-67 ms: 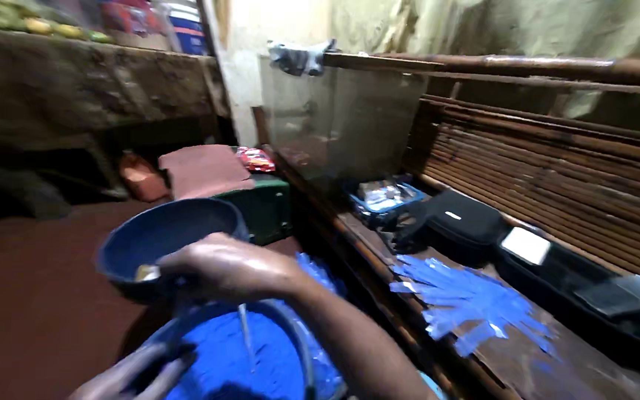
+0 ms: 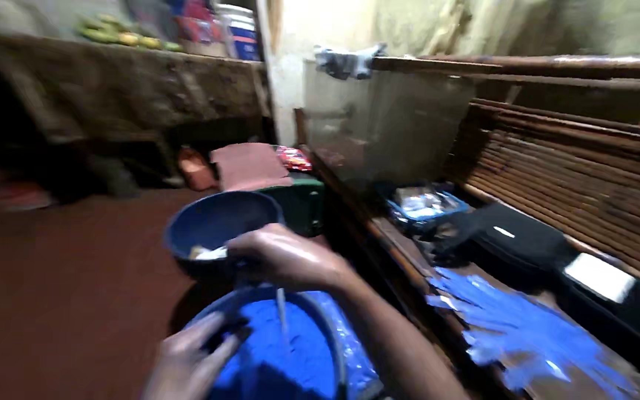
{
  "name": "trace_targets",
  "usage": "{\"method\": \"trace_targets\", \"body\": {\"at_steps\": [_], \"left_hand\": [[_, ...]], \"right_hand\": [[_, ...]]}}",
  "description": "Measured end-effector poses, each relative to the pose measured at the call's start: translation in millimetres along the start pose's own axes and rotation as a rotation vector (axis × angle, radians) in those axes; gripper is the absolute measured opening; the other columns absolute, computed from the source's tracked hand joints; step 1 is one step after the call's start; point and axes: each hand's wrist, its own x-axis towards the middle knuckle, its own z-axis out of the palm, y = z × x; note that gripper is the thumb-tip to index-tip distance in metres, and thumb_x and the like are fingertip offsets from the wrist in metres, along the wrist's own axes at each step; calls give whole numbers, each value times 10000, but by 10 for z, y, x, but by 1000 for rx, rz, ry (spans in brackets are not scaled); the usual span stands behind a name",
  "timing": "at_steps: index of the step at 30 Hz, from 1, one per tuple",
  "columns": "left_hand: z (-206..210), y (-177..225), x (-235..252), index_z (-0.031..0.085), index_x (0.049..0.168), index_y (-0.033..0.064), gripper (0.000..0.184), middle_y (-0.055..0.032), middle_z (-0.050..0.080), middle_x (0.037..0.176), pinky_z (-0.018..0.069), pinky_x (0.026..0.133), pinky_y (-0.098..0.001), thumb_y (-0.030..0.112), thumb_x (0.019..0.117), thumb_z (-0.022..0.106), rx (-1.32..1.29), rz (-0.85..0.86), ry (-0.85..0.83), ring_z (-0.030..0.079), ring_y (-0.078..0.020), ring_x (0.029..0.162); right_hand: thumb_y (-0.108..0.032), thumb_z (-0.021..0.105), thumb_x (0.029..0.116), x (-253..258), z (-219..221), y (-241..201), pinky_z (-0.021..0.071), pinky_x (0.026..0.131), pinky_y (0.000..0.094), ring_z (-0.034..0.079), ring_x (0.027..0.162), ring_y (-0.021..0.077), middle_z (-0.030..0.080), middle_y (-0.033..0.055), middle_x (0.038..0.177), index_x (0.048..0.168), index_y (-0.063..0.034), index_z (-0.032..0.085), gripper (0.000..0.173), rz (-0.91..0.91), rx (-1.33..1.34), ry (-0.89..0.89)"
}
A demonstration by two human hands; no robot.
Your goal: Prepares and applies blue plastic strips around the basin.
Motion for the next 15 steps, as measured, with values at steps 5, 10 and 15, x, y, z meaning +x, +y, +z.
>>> {"method": "trace_targets", "body": {"at_steps": [5,10,15], "left_hand": [[232,-150,68,756,1046,15,232,-87,752,903,610,727,-366,169,879,714,155,26,200,721,-179,770],[263,-87,104,657,1275,-21,396,-155,731,907,591,634,-501,113,902,671,312,-28,232,709,-310,694],[224,-64,87,595,1370,-24,507,-183,729,928,577,657,-544,204,925,681,262,-110,185,709,-347,717]], "right_hand": [[-106,629,978,57,39,28,537,789,310,667,828,125,712,92,904,1049,-4,717,153,50,8,15],[-84,626,973,85,74,-43,530,733,240,648,767,78,698,63,863,1021,-17,713,120,14,-35,87],[-62,653,941,80,109,-135,544,724,253,668,771,100,702,50,837,970,-45,719,75,-104,-180,261]]}}
